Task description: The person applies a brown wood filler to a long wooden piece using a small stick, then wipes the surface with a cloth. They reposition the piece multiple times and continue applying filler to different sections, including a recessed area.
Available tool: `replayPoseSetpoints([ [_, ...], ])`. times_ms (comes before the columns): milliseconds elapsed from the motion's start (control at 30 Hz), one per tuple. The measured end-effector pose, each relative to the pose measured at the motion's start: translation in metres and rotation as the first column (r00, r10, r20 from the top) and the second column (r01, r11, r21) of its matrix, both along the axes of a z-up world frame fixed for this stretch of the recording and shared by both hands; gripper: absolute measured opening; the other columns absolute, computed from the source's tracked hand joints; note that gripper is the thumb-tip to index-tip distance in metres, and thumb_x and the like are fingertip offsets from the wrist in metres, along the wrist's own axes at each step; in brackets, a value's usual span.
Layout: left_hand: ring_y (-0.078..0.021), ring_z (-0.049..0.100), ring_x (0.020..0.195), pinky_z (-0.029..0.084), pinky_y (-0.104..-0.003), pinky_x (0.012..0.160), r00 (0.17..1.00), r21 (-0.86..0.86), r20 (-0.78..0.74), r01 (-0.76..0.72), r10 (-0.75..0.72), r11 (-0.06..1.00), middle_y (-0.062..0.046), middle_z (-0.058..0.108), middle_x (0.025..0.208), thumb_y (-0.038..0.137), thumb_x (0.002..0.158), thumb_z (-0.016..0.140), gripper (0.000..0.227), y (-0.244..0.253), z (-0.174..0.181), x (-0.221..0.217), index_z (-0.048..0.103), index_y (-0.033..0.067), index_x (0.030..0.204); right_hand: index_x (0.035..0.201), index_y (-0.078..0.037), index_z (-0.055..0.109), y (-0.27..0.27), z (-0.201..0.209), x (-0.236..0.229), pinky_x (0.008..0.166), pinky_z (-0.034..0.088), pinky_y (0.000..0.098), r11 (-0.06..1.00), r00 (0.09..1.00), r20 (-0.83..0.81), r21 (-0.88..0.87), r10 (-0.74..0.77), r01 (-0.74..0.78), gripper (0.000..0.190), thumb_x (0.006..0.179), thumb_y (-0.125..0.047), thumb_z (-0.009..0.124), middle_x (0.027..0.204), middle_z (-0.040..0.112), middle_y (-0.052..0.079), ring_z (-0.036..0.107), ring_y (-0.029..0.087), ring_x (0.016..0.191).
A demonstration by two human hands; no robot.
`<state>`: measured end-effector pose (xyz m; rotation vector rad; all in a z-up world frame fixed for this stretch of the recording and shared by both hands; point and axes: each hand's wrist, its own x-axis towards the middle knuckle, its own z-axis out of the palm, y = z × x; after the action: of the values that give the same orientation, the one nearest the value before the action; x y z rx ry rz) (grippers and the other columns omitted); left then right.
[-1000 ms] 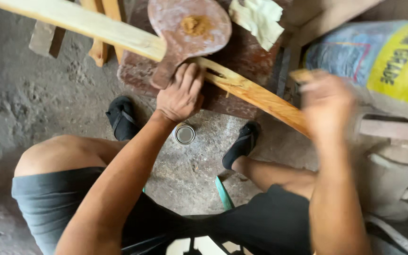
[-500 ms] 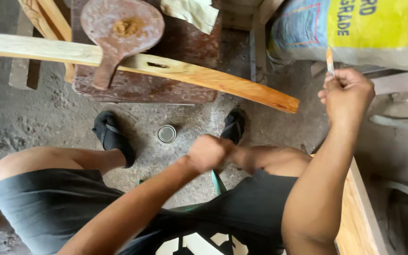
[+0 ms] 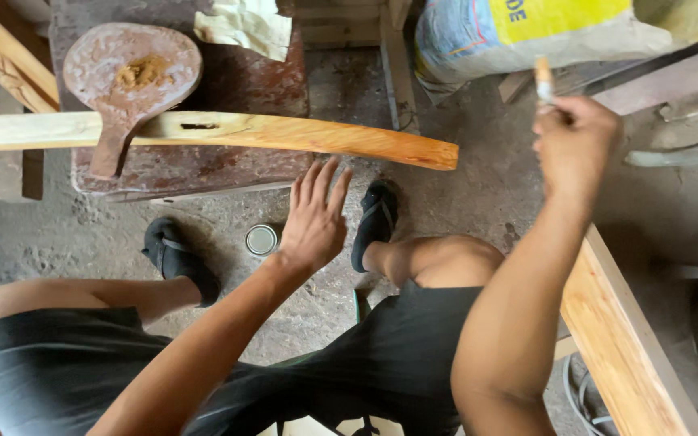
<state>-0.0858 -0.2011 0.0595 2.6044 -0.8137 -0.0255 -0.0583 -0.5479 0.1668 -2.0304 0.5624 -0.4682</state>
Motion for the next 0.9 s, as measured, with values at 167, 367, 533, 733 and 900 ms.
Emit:
replayPoseSetpoints([
  [167,-0.0400,0.035,0.144,0.029,-0.063,0.110,0.961,0.196,0.255,0.062,-0.112,0.979,-0.024,0.033,0.156,0.011,0.073,0.052,0.077,-0.045,0.026,0.028,0.035,0.0010,0.148,0.107,0.000,0.075,-0.005,-0.011,-0.001,0.052,0.050,0.0237,0.999,0.994,-0.104,-0.031,0.016,-0.019,0.014,0.094,0.000,0.071,0.080,0.071,0.004,0.064,0.008,0.062],
  [367,-0.0310,0.067,0.084,0.057,-0.045,0.073,0.974,0.247,-0.196,0.163,-0.116,0.955,-0.017,0.068,0.098,0.008,0.094,0.051,0.019,0.055,0.029,0.042,0.065,0.0066,0.106,0.102,0.000,0.074,0.012,-0.077,-0.031,0.066,0.053,0.0349,0.942,0.963,-0.067,-0.200,0.261,-0.269,0.008,0.095,-0.003,0.075,0.082,0.072,0.008,0.065,0.016,0.072],
  [533,-0.0346,0.053,0.116,0.045,-0.048,0.100,0.818,0.209,0.482,-0.455,0.314,0.866,-0.022,0.057,0.128,0.039,0.089,0.079,0.056,0.197,0.032,0.069,0.059,-0.0038,0.119,0.101,-0.001,0.077,-0.012,-0.139,-0.070,0.071,0.055,0.0427,0.714,0.969,-0.048,-0.685,-0.244,0.146,0.014,0.088,0.001,0.072,0.086,0.072,0.023,0.070,0.037,0.078],
  [733,-0.0463,0.058,0.102,0.048,-0.054,0.090,0.742,0.007,0.074,-0.669,0.667,0.743,-0.034,0.061,0.111,0.056,0.085,0.091,0.086,0.248,0.004,0.094,0.056,-0.0159,0.117,0.110,0.002,0.074,0.019,-0.175,-0.075,0.078,0.055,0.0399,0.806,0.976,0.166,-0.554,-0.138,0.209,0.027,0.087,0.004,0.061,0.095,0.071,0.024,0.070,0.037,0.084],
  [900,-0.0418,0.067,0.079,0.054,-0.050,0.078,0.729,-0.163,-0.102,-0.684,0.677,0.711,-0.026,0.068,0.086,0.050,0.092,0.087,0.061,0.248,-0.006,0.105,0.066,-0.0081,0.090,0.111,-0.001,0.075,0.062,-0.125,-0.081,0.081,0.056,0.0402,0.829,0.993,-0.094,-0.549,0.070,-0.110,0.024,0.089,-0.002,0.067,0.097,0.072,0.021,0.071,0.035,0.086],
])
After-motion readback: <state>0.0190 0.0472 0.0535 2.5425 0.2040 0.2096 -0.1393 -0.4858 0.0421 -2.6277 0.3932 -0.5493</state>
